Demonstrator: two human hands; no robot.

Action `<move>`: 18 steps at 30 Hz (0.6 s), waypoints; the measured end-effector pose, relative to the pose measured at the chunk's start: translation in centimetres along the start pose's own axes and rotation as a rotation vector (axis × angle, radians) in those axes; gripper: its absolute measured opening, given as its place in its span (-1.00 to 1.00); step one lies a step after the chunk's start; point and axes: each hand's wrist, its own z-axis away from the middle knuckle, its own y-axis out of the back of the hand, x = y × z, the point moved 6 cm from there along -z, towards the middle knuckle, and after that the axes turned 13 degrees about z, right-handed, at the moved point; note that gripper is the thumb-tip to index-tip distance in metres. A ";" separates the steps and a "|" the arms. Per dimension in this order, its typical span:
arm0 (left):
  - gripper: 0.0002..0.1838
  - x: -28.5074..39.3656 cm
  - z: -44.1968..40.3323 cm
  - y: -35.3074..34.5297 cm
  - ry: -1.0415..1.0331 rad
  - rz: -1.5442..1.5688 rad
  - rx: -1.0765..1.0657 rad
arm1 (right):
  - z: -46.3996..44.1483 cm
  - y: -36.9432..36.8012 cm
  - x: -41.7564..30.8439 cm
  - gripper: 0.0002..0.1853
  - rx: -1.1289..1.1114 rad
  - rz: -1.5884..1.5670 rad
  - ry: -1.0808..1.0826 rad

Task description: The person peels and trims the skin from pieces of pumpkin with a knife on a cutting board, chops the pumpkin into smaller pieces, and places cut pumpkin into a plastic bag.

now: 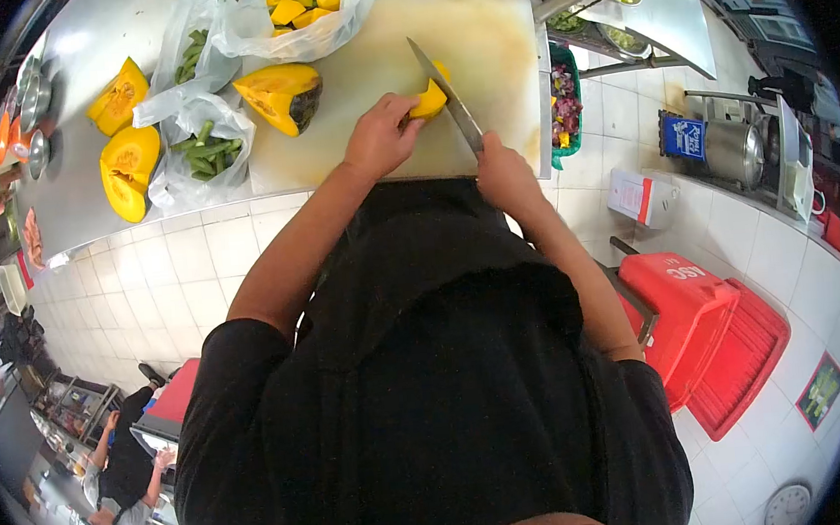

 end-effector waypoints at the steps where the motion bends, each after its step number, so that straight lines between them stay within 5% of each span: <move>1: -0.66 0.0 0.2 0.1 0.007 -0.004 -0.003 | 0.5 0.5 0.2 -0.82 -0.002 -0.001 -0.007; 18: -0.67 -0.2 0.2 -0.2 -0.055 -0.019 0.044 | 4.8 1.7 -1.2 -0.82 -0.097 0.045 -0.043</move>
